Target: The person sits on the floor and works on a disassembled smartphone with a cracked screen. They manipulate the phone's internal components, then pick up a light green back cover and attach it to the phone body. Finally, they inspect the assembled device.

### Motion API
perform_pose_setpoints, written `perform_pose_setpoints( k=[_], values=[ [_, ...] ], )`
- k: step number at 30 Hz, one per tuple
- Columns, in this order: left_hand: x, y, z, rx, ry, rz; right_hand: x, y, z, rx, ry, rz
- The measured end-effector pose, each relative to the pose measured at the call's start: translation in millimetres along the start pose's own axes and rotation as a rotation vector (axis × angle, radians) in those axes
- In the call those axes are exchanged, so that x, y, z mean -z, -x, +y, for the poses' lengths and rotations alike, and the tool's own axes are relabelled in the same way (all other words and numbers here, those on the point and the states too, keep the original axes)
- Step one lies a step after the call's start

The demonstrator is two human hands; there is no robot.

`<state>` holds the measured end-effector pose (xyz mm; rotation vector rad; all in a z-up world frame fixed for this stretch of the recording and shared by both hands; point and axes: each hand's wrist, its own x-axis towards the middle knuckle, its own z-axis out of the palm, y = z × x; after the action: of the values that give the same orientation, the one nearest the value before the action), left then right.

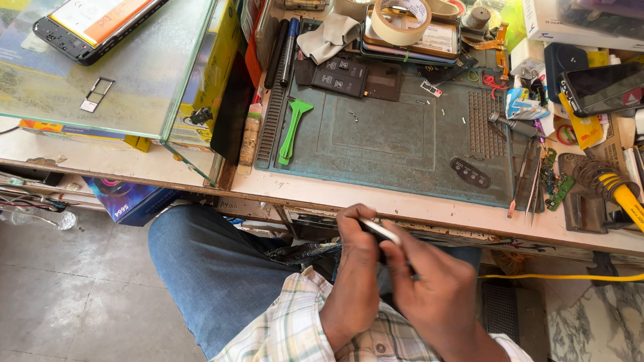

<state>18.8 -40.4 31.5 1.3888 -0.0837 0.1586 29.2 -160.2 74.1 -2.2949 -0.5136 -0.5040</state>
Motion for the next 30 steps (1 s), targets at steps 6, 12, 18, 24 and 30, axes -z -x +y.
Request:
perform_pose_setpoints(
  k=[6,12,18,24,30],
  values=[
    [19,-5,33,0.145,0.049,-0.148,21,14,41,-0.383,-0.381,0.095],
    [33,-5,33,0.175,-0.300,-0.300,31,24,65,-0.482,-0.732,-0.008],
    [34,-7,42,0.048,-0.463,-0.414,36,16,69,-0.285,-0.453,-0.255],
    [43,-8,46,0.068,-0.396,-0.474,20,42,89,-0.455,-0.906,-0.051],
    [51,0,38,0.130,-0.262,-0.484,21,42,107,-0.486,-1.096,0.020]
  ],
)
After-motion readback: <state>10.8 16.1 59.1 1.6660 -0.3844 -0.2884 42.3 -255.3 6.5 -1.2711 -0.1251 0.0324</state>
